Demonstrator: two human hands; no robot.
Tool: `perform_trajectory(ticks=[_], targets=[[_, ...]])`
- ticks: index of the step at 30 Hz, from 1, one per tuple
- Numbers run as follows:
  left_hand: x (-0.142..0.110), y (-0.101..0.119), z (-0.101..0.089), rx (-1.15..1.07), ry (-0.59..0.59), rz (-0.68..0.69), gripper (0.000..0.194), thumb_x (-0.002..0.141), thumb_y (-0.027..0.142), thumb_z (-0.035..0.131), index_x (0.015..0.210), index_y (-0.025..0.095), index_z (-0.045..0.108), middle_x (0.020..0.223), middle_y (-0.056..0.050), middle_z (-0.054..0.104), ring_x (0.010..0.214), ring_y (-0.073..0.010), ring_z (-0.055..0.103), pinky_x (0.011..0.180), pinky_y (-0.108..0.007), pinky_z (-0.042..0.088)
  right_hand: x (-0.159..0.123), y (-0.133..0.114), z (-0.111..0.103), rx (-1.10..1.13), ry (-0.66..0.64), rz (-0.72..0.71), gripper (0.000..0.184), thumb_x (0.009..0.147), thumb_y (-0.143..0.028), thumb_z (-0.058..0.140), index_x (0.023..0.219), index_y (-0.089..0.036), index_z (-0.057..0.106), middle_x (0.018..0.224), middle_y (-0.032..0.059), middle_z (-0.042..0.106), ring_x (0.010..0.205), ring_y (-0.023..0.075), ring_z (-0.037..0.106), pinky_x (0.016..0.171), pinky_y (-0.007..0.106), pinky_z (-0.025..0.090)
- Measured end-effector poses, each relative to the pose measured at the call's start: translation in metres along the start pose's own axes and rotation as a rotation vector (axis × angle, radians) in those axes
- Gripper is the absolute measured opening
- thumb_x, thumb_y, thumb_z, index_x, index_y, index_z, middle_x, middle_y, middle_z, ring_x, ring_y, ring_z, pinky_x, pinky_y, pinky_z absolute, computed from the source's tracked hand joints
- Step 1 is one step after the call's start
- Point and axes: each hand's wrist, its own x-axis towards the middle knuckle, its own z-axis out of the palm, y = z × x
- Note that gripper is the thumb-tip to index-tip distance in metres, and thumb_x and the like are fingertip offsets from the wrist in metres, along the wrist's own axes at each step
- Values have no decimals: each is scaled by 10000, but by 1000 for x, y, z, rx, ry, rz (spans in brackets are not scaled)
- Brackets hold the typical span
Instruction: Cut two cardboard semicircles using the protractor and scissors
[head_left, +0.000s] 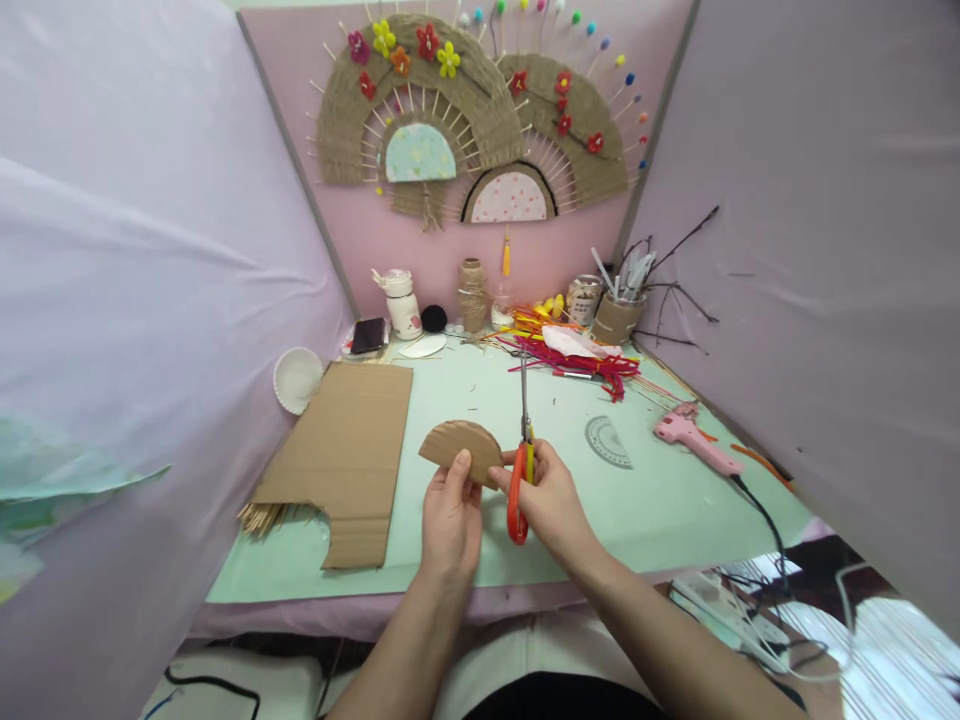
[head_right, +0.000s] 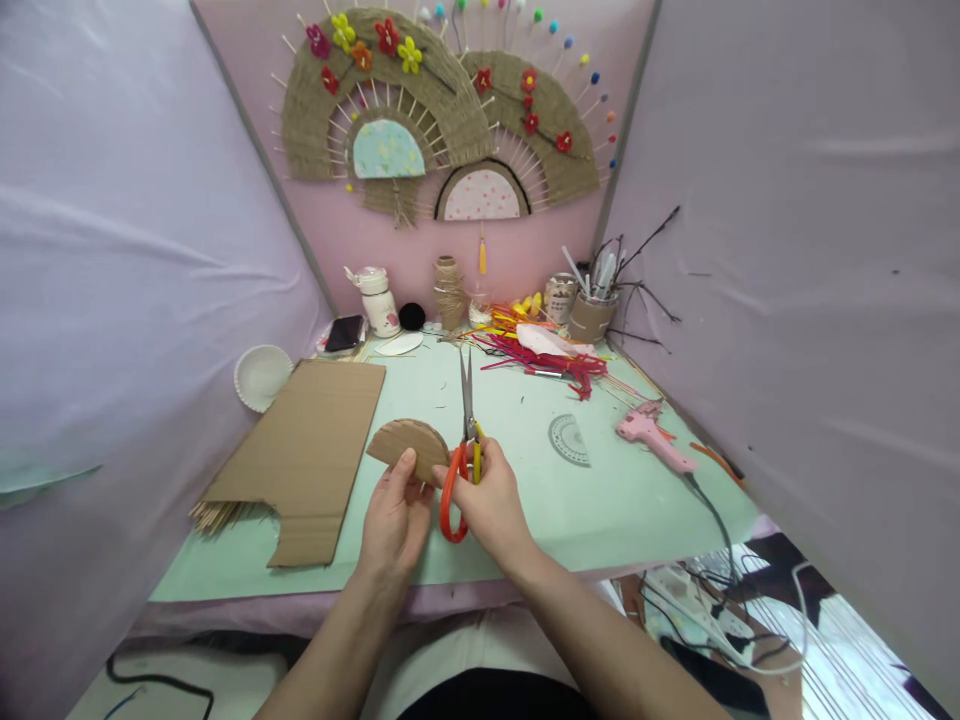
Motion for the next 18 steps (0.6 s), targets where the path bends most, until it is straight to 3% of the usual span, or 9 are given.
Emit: perform_trajectory(ticks=[5, 11, 18], targets=[[-1, -1, -7, 6, 3, -29, 203, 743, 252, 759, 912, 162, 689, 910, -31, 732, 867, -125, 662, 810, -249, 496, 4, -1, 1, -3, 0, 10, 303, 654, -321, 750, 794, -221, 501, 719, -41, 566, 670, 147, 550, 631, 276, 444], [1, 14, -13, 160, -130, -152, 358, 661, 205, 819, 989, 153, 686, 1003, -82, 724, 910, -185, 668, 802, -299, 512, 6, -3, -9, -73, -59, 2, 332, 637, -323, 760, 794, -217, 488, 699, -49, 549, 628, 137, 503, 595, 274, 413], [0, 18, -13, 223, -85, -135, 338, 613, 175, 841, 919, 138, 702, 931, -70, 735, 862, -179, 677, 795, -298, 522, 3, -5, -9, -102, -89, -1, 346, 635, -341, 757, 815, -218, 487, 729, -43, 556, 654, 147, 526, 599, 272, 427]])
